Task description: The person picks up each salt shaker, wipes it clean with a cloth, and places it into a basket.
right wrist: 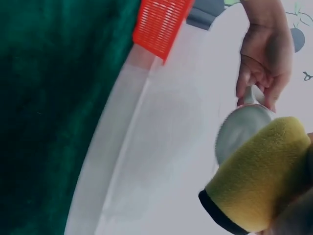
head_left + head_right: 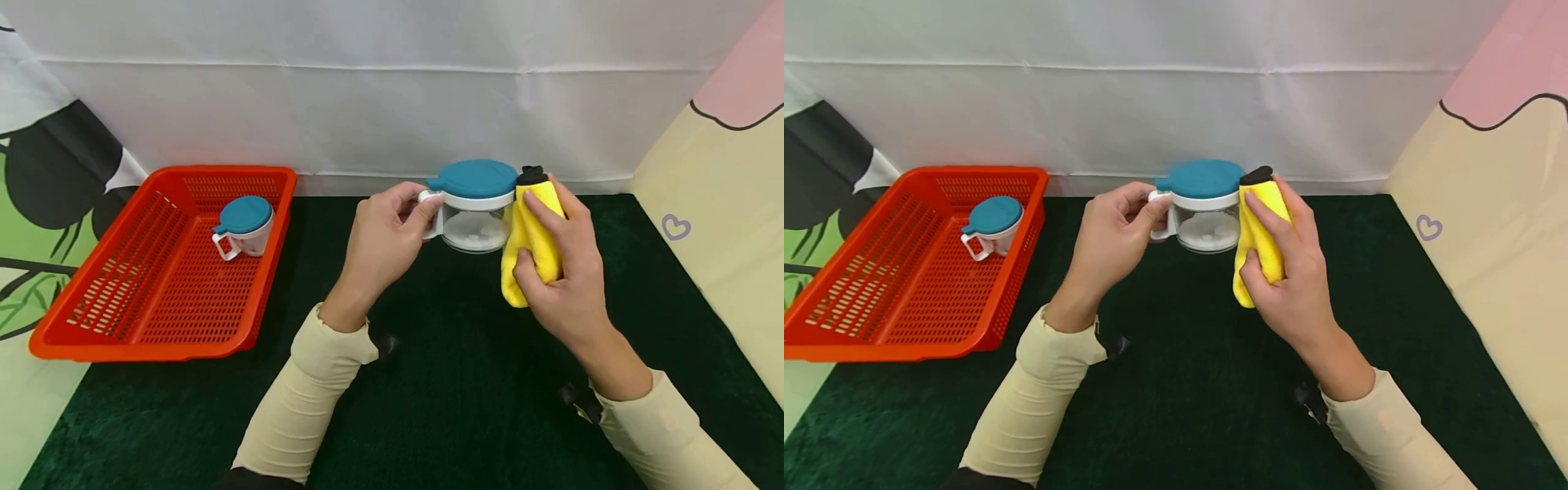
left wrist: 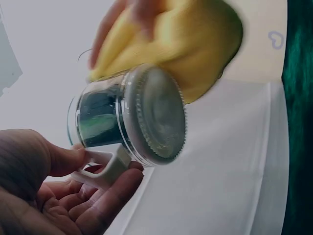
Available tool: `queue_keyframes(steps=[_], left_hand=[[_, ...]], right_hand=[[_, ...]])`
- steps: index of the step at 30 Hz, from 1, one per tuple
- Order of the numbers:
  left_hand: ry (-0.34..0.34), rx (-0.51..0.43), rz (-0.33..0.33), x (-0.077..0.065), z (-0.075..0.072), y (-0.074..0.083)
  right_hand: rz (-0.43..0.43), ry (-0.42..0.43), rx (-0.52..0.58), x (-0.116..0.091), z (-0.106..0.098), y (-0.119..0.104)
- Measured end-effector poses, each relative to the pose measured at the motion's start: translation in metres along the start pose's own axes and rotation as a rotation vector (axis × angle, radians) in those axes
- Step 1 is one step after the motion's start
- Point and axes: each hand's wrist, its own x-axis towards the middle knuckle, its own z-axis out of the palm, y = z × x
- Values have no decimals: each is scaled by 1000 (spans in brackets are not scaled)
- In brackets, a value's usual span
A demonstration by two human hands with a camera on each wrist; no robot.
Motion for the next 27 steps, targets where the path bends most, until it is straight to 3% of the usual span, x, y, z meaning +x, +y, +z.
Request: queue_keyframes(steps=[6, 11, 16, 20, 24, 27], left_hand=[[11, -23, 8, -1, 1, 4], [52, -27, -6, 0, -6, 4], [33, -44, 9, -1, -2, 0], [25, -40, 22, -2, 2, -2], [57, -38, 34, -2, -2, -1], [66, -41, 47, -1, -5, 1]], right_hand=[[-41, 118, 51, -3, 12, -4], [-43, 109, 68, -17, 20, 0], [-27, 160, 104, -6, 17, -6], [-79, 217, 86, -1, 20, -13], [-123, 203, 58, -12, 26, -9], [-93, 192, 62, -12, 25, -5]])
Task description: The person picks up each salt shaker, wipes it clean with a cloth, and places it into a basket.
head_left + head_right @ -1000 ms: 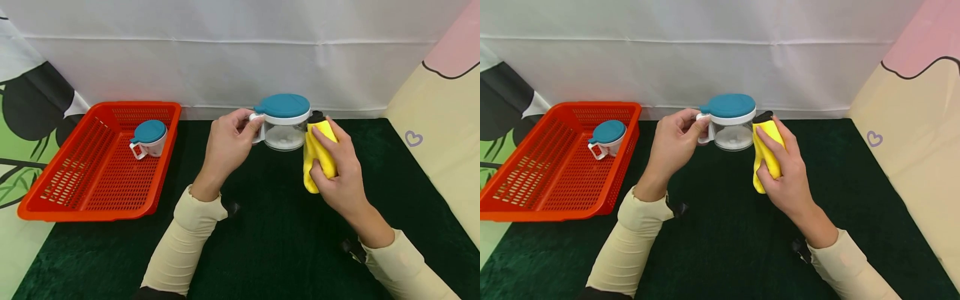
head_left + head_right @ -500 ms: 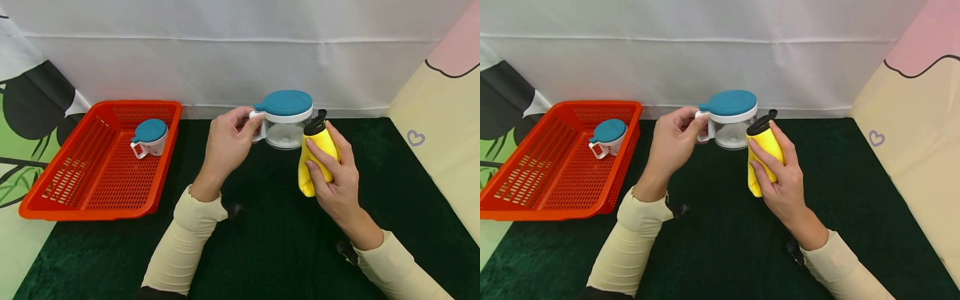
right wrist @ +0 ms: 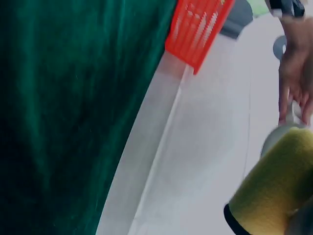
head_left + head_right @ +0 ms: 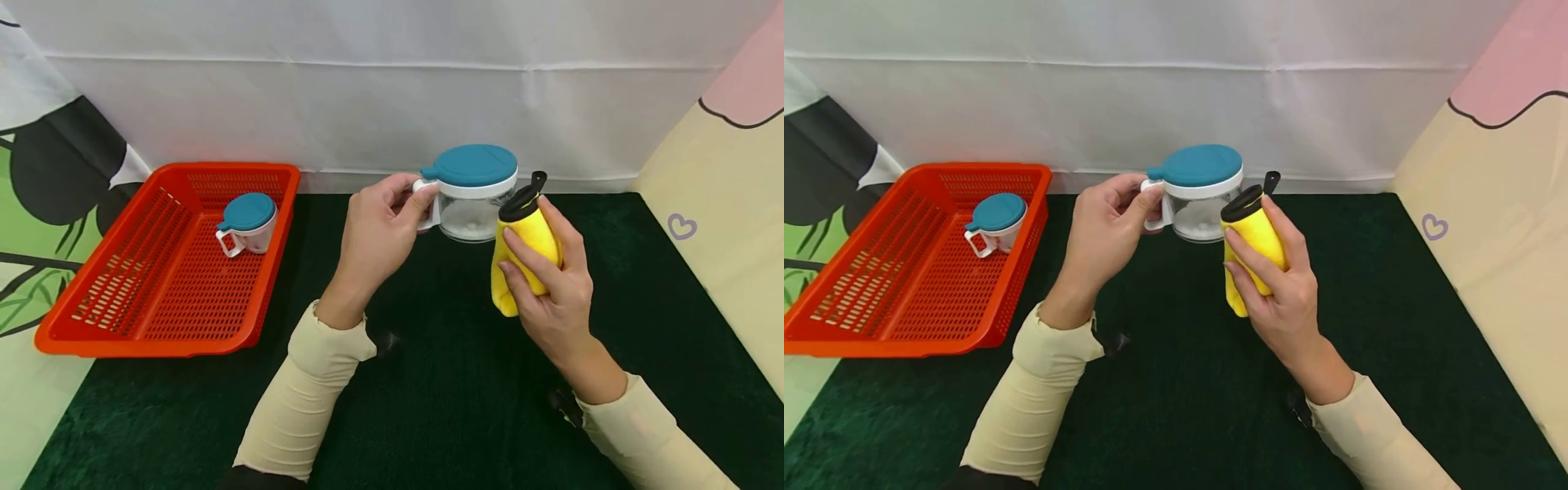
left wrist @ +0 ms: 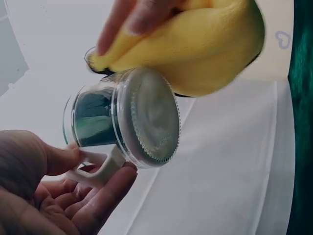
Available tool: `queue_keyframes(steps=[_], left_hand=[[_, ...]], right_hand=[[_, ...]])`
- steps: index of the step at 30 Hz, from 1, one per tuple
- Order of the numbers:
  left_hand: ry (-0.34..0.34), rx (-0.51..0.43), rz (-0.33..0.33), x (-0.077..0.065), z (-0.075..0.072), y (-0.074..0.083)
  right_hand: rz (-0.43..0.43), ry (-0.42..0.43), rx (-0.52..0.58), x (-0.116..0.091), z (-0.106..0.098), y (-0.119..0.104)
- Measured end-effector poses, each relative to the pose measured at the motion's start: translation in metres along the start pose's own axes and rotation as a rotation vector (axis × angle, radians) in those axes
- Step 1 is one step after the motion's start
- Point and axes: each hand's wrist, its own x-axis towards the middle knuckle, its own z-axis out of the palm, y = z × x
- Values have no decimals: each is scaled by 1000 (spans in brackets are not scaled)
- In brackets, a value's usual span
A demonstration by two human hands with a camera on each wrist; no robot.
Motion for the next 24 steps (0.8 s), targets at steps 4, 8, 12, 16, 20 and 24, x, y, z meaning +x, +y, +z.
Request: queue_keyframes(steps=[4, 8, 12, 16, 20, 24], left_hand=[[-35, 8, 9, 0, 4, -1], [-73, 31, 9, -2, 7, -2], [-56, 40, -14, -2, 7, -1], [-57, 21, -4, -2, 10, 2], [-76, -8, 27, -4, 15, 2], [-55, -8, 14, -5, 14, 3]], right_hand=[[43, 47, 19, 17, -4, -5], [-29, 78, 5, 21, -1, -6], [-151, -8, -98, 6, 2, -4], [-193, -41, -146, 5, 0, 1], [-165, 34, -99, 17, 1, 3], [-204, 37, -126, 12, 5, 3]])
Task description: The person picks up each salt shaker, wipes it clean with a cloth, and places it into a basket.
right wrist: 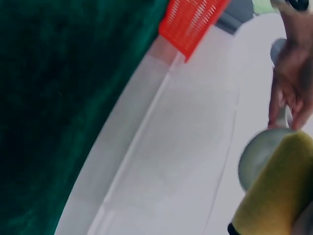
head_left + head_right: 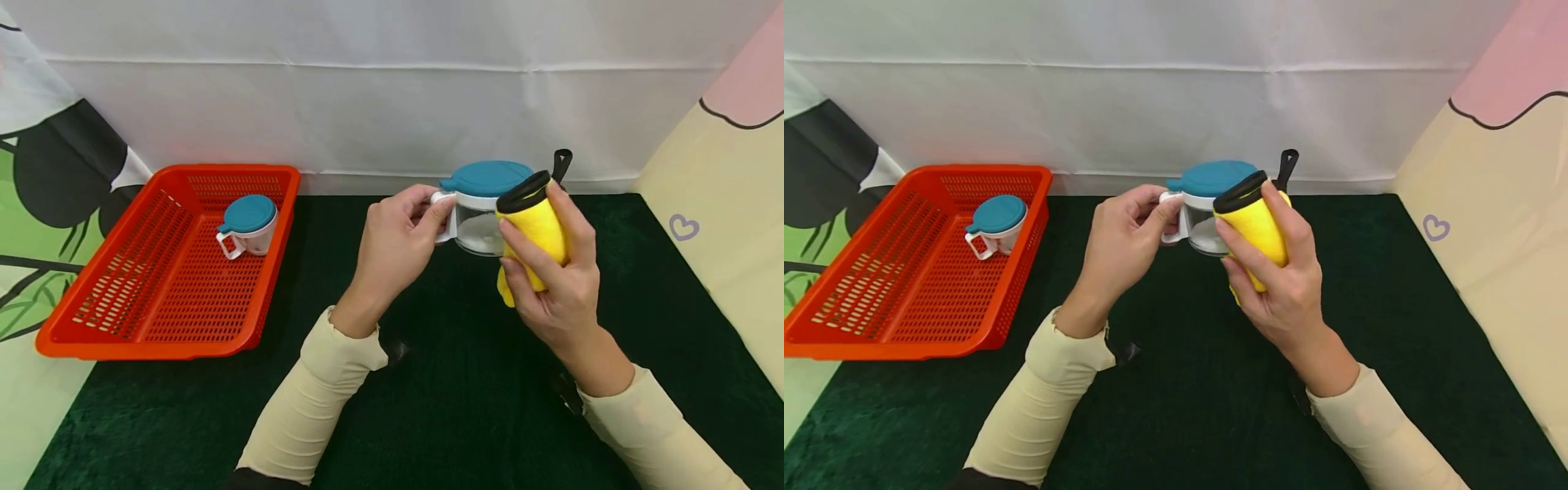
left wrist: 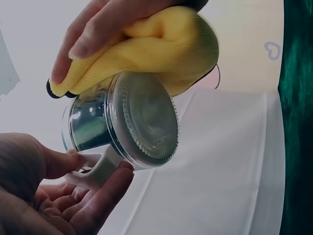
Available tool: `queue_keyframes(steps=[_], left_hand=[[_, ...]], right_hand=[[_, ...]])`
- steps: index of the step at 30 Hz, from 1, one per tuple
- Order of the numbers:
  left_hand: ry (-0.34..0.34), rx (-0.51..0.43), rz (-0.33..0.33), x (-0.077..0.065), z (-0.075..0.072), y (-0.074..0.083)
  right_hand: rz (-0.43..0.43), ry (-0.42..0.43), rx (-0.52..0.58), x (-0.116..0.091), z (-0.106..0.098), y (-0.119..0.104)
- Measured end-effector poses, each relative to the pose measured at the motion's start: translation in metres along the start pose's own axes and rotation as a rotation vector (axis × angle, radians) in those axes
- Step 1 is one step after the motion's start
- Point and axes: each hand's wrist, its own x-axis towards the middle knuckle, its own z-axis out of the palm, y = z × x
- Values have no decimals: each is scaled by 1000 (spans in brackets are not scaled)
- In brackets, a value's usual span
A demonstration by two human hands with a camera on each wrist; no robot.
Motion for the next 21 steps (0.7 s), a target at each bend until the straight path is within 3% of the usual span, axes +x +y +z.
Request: queue_keyframes(steps=[4, 10, 12, 16, 18, 21], left_hand=[[24, 1, -27, 0, -4, 1], [0, 7, 0, -1, -1, -1], [-6, 27, 14, -1, 0, -2], [16, 42, 7, -1, -2, -1], [27, 35, -8, 0, -4, -1], [25, 20, -31, 0, -5, 0]], right_hand=[[-18, -25, -17, -9, 2, -1], [130, 126, 104, 9, 2, -1], [96, 127, 80, 9, 3, -3], [-23, 45, -3, -3, 6, -8], [4, 29, 18, -5, 6, -8], [117, 65, 98, 3, 2, -7]])
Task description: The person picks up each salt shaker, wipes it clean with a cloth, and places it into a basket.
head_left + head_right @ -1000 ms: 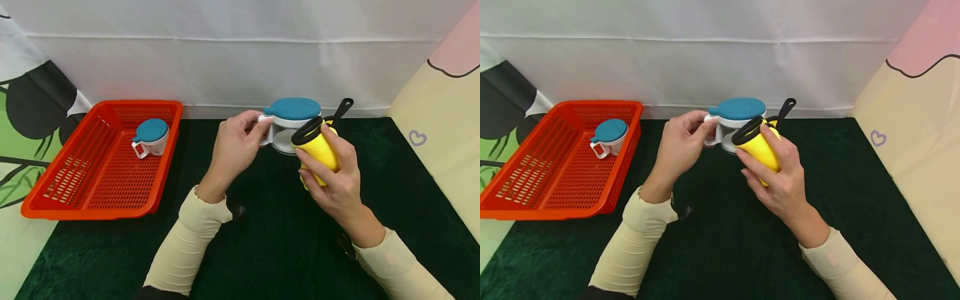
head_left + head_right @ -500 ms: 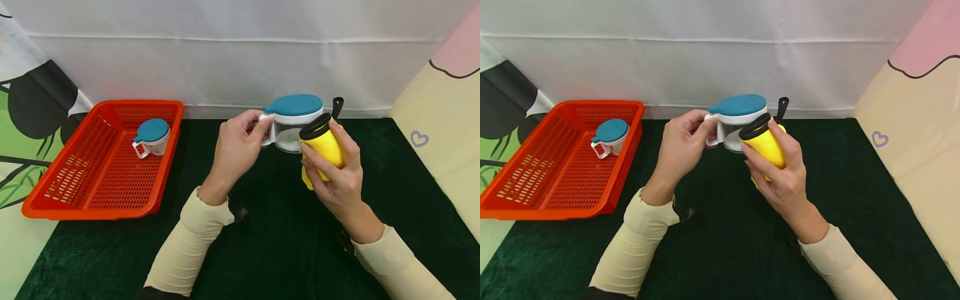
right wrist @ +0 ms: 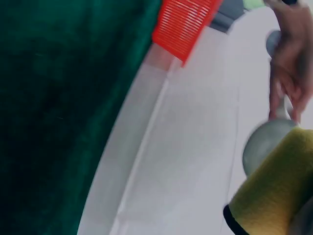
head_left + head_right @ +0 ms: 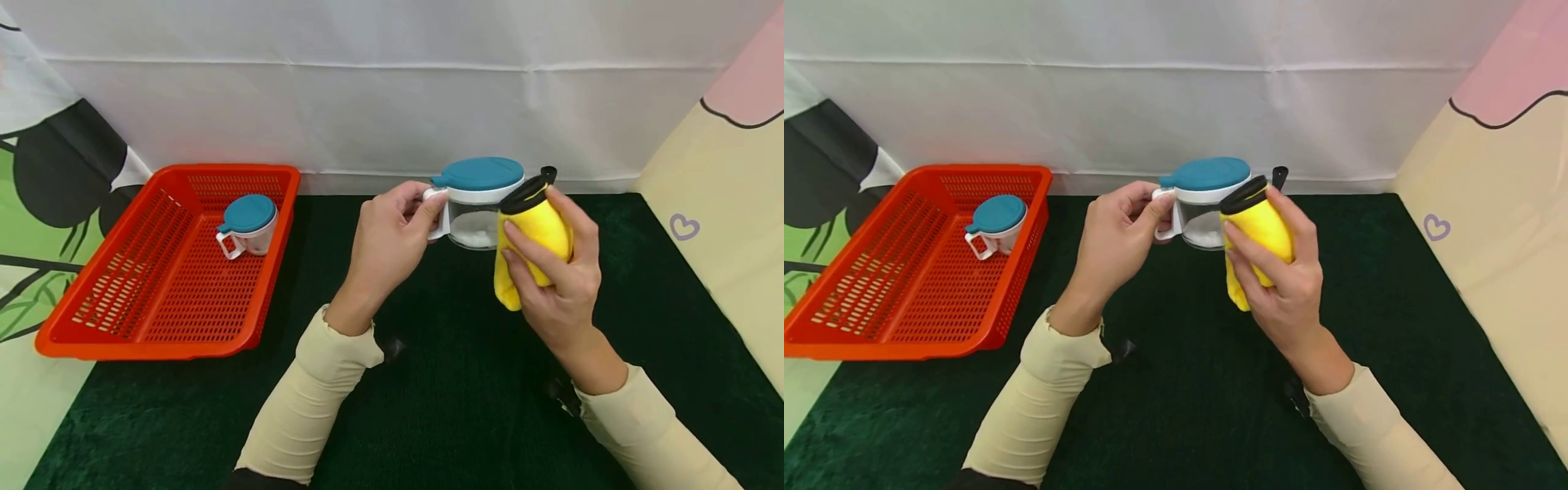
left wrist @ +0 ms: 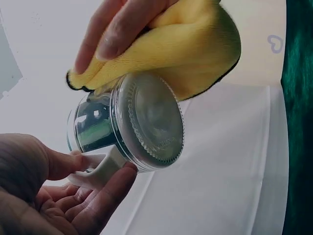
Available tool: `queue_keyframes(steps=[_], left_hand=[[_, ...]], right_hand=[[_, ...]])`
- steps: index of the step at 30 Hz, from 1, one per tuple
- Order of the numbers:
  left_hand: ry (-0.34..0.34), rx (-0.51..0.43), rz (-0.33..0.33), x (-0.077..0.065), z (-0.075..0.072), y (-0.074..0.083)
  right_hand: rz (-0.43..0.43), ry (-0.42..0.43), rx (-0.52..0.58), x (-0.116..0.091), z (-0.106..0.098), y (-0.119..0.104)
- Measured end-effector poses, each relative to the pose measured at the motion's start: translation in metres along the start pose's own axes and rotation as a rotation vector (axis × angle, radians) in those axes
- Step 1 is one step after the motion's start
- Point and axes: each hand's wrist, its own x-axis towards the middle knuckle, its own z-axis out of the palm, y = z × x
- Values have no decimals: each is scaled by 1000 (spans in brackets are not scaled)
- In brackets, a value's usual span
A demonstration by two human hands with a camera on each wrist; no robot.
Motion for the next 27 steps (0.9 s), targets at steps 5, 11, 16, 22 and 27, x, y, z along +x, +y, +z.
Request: queue_keyframes(steps=[5, 11, 16, 22, 27], left_hand=[[-16, -8, -3, -1, 2, -1], [3, 37, 8, 0, -2, 0], [-12, 18, -37, 1, -5, 2], [-40, 33, 0, 0, -2, -2], [-3, 48, -22, 2, -7, -1]], right_hand=[[37, 54, 44, 13, -3, 1], [-167, -107, -101, -7, 1, 0], [-39, -47, -42, 2, -4, 5], [21, -1, -17, 8, -6, 1], [7, -130, -60, -6, -9, 4]])
